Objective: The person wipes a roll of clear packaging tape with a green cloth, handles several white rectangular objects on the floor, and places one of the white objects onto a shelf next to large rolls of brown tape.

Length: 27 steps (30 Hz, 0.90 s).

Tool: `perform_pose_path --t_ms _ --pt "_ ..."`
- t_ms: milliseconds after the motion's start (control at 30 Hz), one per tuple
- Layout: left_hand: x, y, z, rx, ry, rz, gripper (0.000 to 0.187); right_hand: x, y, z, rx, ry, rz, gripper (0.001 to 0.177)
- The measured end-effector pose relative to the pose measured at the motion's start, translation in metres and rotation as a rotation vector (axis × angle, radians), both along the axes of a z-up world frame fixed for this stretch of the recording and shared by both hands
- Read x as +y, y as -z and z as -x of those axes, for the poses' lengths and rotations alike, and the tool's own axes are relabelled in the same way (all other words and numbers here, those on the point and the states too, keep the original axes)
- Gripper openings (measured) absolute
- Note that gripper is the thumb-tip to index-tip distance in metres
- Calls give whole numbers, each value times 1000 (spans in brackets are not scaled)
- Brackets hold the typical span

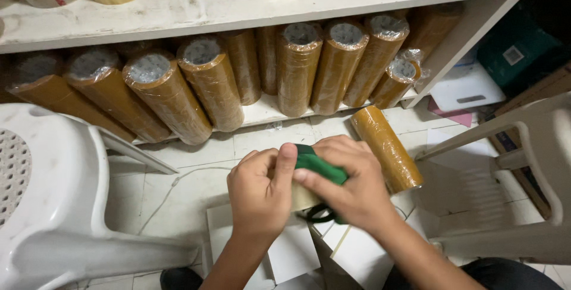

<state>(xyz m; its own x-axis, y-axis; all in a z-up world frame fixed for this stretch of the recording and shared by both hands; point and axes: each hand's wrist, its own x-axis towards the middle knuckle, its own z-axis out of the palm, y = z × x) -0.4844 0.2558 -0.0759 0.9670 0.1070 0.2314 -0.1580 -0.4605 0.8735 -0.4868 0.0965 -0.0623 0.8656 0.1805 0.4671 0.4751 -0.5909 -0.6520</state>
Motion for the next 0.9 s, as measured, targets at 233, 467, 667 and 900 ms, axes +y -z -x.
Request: perform_pose_path --t_ms 233,467,667,900 --pt "2 -12 -2 262 -13 433 69 -22 4 -7 537 38 -540 29" --pt "-9 7 4 143 -34 352 56 -4 -10 1 77 55 56 27" --pt "-10 -9 3 261 -46 740 63 -32 7 -11 578 -2 -632 44" --pt "-7 9 -8 286 52 943 61 -41 12 -13 645 15 -669 45"
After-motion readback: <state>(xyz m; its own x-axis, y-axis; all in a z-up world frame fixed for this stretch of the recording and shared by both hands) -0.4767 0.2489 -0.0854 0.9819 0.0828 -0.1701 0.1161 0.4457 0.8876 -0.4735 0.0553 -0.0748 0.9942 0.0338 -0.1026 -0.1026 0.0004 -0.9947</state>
